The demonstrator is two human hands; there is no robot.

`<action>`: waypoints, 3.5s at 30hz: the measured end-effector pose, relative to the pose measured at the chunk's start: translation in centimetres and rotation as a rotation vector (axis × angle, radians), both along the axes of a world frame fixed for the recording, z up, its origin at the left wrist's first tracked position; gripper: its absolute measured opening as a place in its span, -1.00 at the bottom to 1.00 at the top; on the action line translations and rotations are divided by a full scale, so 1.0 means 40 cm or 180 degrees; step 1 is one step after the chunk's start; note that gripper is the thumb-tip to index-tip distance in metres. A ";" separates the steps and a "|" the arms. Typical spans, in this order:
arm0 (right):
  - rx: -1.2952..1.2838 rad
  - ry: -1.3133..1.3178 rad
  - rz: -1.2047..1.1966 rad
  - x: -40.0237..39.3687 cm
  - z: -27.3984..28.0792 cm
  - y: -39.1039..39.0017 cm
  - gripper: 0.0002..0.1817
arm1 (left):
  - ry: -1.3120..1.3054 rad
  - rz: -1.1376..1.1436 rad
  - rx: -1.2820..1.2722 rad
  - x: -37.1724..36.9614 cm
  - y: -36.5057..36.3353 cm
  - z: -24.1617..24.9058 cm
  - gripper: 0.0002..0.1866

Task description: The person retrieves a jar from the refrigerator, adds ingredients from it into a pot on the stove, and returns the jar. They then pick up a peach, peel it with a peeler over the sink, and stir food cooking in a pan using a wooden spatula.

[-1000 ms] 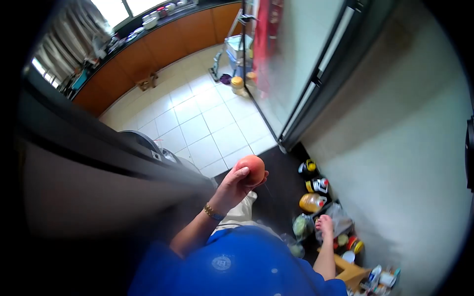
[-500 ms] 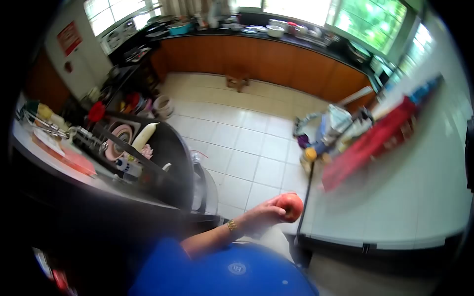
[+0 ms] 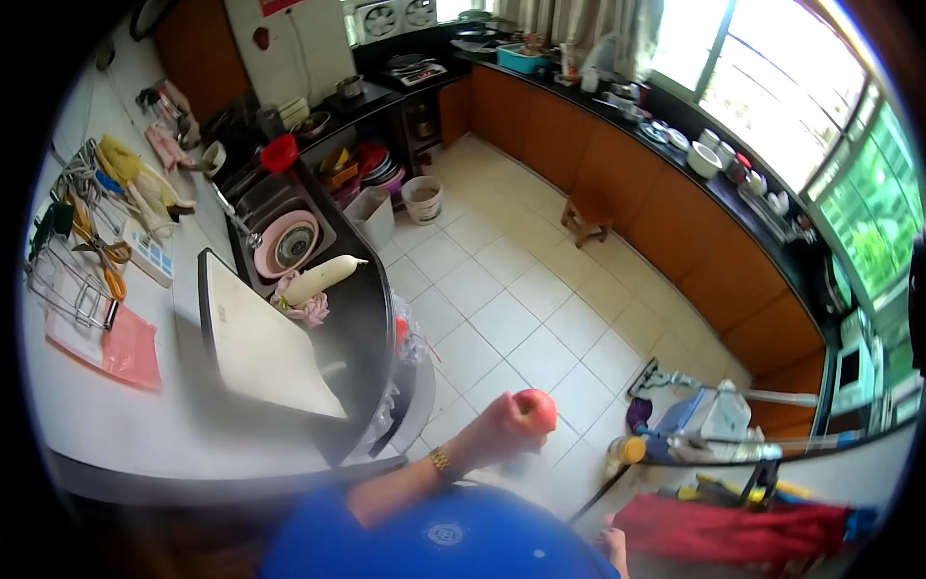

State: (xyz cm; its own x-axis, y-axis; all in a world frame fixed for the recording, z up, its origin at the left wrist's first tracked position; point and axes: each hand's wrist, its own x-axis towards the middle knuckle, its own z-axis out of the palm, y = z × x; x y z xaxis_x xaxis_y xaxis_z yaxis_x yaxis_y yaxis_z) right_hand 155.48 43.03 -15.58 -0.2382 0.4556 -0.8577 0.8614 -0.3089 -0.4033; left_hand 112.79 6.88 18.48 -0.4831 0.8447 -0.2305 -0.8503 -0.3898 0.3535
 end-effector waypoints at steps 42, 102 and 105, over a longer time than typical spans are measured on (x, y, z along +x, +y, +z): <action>0.0011 0.3470 0.6777 -3.783 0.393 -1.262 -0.60 | 0.0195 0.5677 0.0075 -1.721 -0.604 -0.143 -0.06; -0.3110 0.0521 1.0019 -3.405 0.982 -2.085 -0.49 | 0.0426 0.6377 -0.1666 -1.658 -0.943 -0.073 -0.19; -0.5024 -0.0514 0.6386 -3.521 0.842 -2.024 -0.22 | 0.0470 0.6511 -0.1019 -1.717 -0.967 -0.130 -0.05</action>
